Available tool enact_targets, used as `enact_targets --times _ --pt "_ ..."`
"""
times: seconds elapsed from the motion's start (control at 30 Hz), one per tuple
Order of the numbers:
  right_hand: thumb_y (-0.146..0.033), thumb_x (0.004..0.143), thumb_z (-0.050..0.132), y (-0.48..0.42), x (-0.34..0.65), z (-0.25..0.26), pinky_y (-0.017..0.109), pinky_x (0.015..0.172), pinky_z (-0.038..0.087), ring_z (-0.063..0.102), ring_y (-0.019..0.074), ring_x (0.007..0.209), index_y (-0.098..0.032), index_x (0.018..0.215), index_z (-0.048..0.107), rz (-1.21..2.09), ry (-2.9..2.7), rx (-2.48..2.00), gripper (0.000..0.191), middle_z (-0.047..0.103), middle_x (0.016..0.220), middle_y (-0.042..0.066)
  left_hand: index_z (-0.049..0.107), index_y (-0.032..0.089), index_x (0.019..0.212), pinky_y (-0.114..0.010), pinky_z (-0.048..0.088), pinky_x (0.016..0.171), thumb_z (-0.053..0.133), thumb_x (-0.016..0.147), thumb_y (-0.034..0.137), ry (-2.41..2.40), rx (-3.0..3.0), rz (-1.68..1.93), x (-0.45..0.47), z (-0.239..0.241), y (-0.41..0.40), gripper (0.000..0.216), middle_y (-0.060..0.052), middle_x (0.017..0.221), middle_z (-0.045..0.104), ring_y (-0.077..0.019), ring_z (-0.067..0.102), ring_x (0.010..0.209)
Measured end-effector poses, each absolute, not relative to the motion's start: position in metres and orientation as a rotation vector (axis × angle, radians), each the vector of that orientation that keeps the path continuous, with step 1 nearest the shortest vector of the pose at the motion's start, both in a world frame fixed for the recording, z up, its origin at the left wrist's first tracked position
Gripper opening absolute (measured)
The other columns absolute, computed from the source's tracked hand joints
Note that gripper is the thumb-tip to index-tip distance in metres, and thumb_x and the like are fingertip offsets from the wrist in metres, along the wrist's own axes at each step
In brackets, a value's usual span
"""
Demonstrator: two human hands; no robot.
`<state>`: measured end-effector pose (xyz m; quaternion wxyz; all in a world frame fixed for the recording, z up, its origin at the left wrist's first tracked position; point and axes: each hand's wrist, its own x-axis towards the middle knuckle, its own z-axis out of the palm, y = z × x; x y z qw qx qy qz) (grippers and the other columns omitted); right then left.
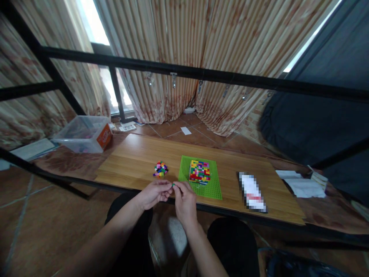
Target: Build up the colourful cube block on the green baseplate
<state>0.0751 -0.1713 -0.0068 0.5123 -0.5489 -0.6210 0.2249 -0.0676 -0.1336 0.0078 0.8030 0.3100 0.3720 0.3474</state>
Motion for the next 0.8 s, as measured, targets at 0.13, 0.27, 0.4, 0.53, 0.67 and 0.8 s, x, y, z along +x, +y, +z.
enact_targets --times 0.13,0.27,0.4,0.53,0.67,0.8 --pt "-0.025 0.095 0.045 -0.174 0.069 -0.013 0.035 0.083 0.053 0.064 0.0194 0.089 -0.019 0.099 0.07 0.313 -1.539 -1.339 0.025 0.068 0.094 0.01 0.062 0.01 0.072 -0.017 0.045 0.05 0.077 0.07 0.017 0.807 0.509 0.75 -0.062 0.003 -0.135 0.016 0.001 0.061 0.06 -0.0049 0.053 0.049" --pt "-0.025 0.095 0.044 -0.175 0.07 -0.014 0.037 0.086 0.052 0.064 0.02 0.091 -0.019 0.1 0.069 0.212 -1.544 -1.365 0.026 0.068 0.097 0.01 0.061 0.01 0.07 -0.018 0.047 0.051 0.074 0.073 0.015 0.812 0.465 0.788 -0.058 0.003 -0.135 0.014 0.0 0.061 0.06 -0.0051 0.054 0.049" --pt "-0.029 0.095 0.046 -0.172 0.095 -0.004 0.037 0.085 0.052 0.064 0.0203 0.091 -0.019 0.099 0.069 0.177 -1.48 -1.404 0.026 0.068 0.097 0.01 0.062 0.011 0.073 -0.017 0.047 0.049 0.072 0.076 0.016 0.903 0.465 0.863 -0.061 0.005 -0.132 0.011 0.0 0.062 0.06 -0.0052 0.054 0.049" --pt "-0.037 0.093 0.048 -0.164 0.14 0.008 0.039 0.086 0.05 0.063 0.022 0.093 -0.02 0.096 0.071 0.091 -1.445 -1.524 0.028 0.067 0.098 0.01 0.063 0.011 0.073 -0.016 0.046 0.049 0.072 0.076 0.017 0.982 0.481 0.905 -0.065 0.006 -0.127 0.012 0.0 0.062 0.061 -0.0045 0.053 0.048" --pt "-0.041 0.091 0.048 -0.154 0.174 0.012 0.038 0.082 0.049 0.061 0.0232 0.09 -0.018 0.093 0.073 0.044 -1.569 -1.636 0.034 0.066 0.095 0.011 0.063 0.012 0.074 -0.016 0.044 0.049 0.074 0.074 0.018 1.033 0.522 0.884 -0.066 0.007 -0.127 0.012 0.0 0.062 0.063 -0.0045 0.055 0.049" --pt "-0.041 0.09 0.048 -0.146 0.183 0.011 0.039 0.084 0.047 0.06 0.0241 0.093 -0.019 0.091 0.074 0.044 -1.645 -1.679 0.034 0.066 0.096 0.011 0.062 0.013 0.075 -0.016 0.043 0.049 0.073 0.075 0.018 1.063 0.524 0.883 -0.065 0.008 -0.127 0.012 0.0 0.062 0.063 -0.0047 0.055 0.049"
